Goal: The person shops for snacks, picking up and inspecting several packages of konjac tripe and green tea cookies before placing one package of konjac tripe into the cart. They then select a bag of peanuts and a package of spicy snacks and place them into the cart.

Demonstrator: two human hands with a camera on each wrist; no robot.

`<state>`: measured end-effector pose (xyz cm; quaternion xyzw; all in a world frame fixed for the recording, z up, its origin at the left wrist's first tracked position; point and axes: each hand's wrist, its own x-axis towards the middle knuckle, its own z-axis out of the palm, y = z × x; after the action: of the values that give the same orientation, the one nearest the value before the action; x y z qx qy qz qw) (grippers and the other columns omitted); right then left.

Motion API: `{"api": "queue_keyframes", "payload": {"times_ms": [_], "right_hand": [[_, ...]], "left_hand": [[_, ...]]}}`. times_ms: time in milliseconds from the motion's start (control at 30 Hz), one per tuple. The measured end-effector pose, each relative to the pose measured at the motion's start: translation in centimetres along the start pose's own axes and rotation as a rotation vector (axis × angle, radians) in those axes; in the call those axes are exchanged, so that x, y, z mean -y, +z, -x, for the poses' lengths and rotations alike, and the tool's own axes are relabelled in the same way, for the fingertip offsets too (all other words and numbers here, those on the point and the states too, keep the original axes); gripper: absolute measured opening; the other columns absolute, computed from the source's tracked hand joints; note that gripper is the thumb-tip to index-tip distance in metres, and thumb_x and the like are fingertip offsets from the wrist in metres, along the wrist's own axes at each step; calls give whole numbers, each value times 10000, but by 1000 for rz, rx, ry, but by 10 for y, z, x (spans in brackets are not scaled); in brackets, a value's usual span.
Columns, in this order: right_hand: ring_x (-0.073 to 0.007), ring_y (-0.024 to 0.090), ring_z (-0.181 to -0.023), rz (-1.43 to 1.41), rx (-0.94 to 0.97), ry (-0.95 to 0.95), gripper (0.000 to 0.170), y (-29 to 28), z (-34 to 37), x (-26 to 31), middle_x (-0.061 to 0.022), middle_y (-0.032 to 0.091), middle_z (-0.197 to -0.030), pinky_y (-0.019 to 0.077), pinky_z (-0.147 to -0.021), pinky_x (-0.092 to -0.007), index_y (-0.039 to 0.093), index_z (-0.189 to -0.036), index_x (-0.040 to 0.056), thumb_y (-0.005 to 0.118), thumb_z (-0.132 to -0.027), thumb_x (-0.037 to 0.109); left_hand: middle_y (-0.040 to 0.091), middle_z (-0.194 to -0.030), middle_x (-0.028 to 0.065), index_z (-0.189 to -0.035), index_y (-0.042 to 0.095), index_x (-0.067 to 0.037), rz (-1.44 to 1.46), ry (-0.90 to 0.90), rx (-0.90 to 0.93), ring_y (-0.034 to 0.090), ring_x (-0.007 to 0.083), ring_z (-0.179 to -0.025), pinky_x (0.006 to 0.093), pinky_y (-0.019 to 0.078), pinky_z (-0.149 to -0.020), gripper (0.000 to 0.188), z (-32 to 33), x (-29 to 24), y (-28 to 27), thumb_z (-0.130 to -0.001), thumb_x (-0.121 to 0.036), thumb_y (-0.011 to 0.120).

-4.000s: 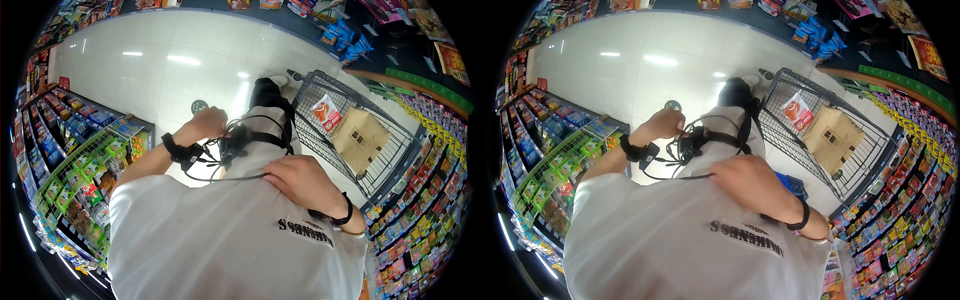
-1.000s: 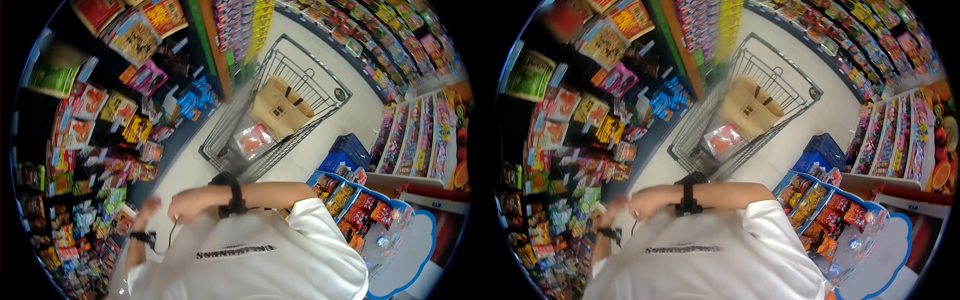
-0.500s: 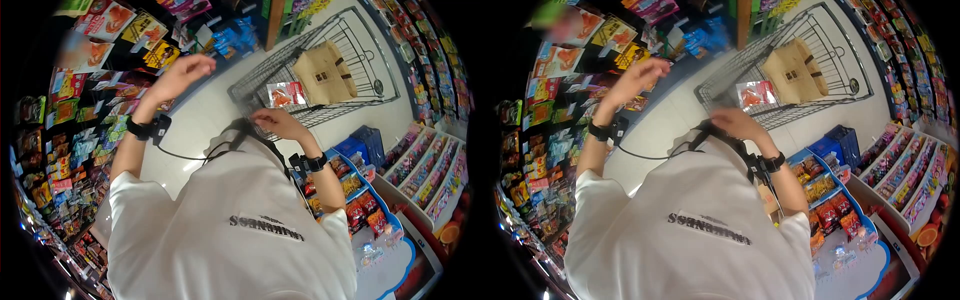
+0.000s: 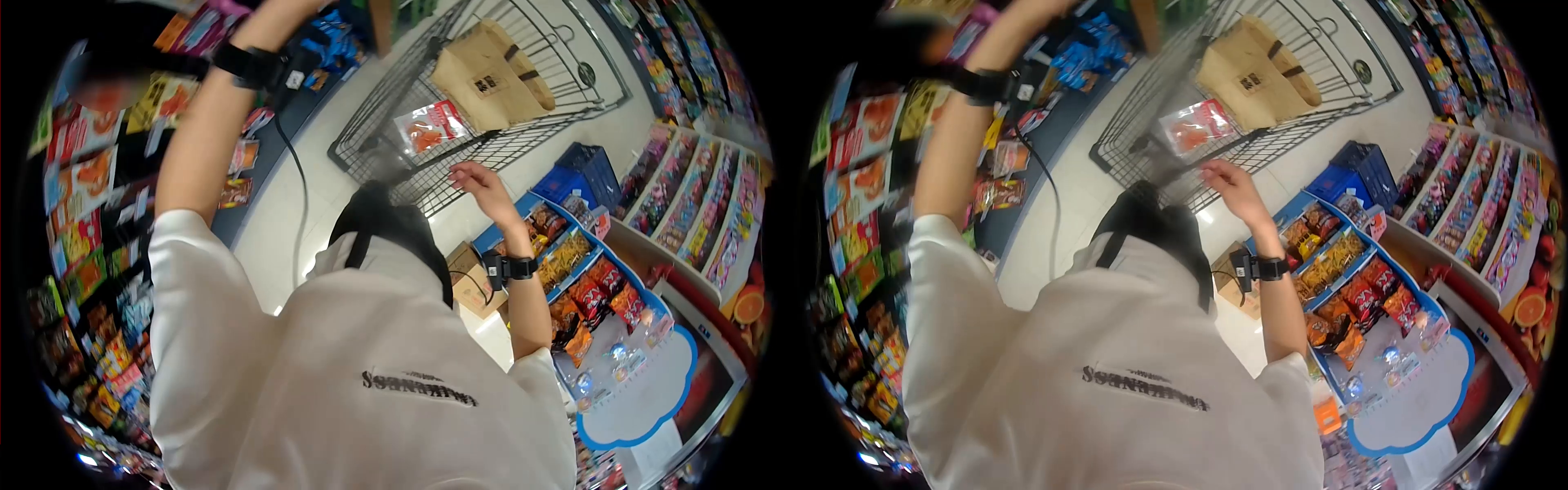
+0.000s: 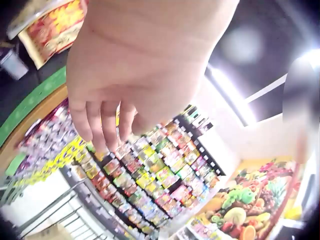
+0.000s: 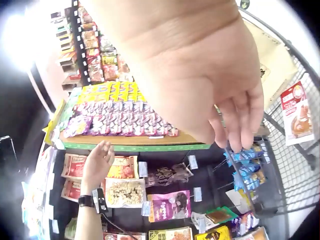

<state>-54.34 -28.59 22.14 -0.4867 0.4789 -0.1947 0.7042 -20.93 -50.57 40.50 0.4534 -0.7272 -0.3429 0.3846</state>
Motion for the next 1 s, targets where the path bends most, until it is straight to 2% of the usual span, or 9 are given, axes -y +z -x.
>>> {"api": "queue_keyframes", "payload": {"times_ms": [133,267,333,400,600,667,733,833,1000], "right_hand": [[-111,593,-894,-98,-145,88,246,1,-25,-55,-41,652,-988,473,-810,-242,599,-1159,0,545,-959,132],[-116,606,-893,-263,-275,190,253,7,-62,-97,-35,654,-985,471,-798,-249,582,-1182,25,516,-965,136],[-143,618,-888,-400,-363,302,276,10,-86,-117,-52,653,-981,480,-798,-271,584,-1180,29,538,-950,174],[-150,634,-788,-479,-532,280,255,18,-119,-171,-79,677,-916,502,-680,-259,615,-1125,14,562,-899,119],[-194,636,-740,-713,-697,576,267,40,-185,-279,-86,676,-891,511,-646,-317,620,-1078,7,565,-849,132],[-244,640,-791,-43,-475,420,320,40,-197,-339,-111,678,-953,515,-699,-352,601,-1116,10,585,-838,168],[-242,613,-771,51,-545,450,286,50,-216,-392,-101,654,-921,496,-681,-352,602,-1080,10,591,-847,174],[-178,544,-628,-442,-1100,631,154,76,-258,-406,-58,593,-751,421,-535,-299,615,-867,-7,607,-859,147],[-170,523,-565,-522,-1068,601,142,84,-286,-416,-47,569,-667,398,-514,-309,597,-784,8,643,-826,136]], "left_hand": [[666,-986,28,-1168,619,-51,165,-322,433,617,126,-917,286,497,-831,299,27,118,108,-975,-269,551],[658,-824,52,-1010,642,-10,323,-557,440,600,118,-766,274,487,-690,266,103,242,231,-936,-260,590],[675,-829,94,-989,643,-7,315,-640,510,634,204,-766,317,492,-699,280,143,286,269,-905,-273,626],[675,-938,154,-1016,639,-5,-26,-694,511,646,310,-852,381,506,-755,267,169,291,287,-880,-234,626],[574,-1202,201,-1215,553,-6,-365,-715,563,544,374,-1126,417,452,-951,384,253,351,329,-862,-149,599],[544,-1240,172,-1222,539,-16,-367,-706,509,518,353,-1164,417,443,-967,399,259,360,337,-854,-155,606],[549,-1234,170,-1219,541,-13,-313,-661,431,523,357,-1156,415,444,-970,392,272,377,346,-855,-145,602],[551,-1230,185,-1207,543,-1,-247,-730,355,532,362,-1147,412,440,-973,382,280,386,355,-858,-146,601],[597,-1157,202,-1183,562,8,-141,-806,291,567,365,-1093,402,459,-936,371,312,406,361,-856,-159,620]]}}
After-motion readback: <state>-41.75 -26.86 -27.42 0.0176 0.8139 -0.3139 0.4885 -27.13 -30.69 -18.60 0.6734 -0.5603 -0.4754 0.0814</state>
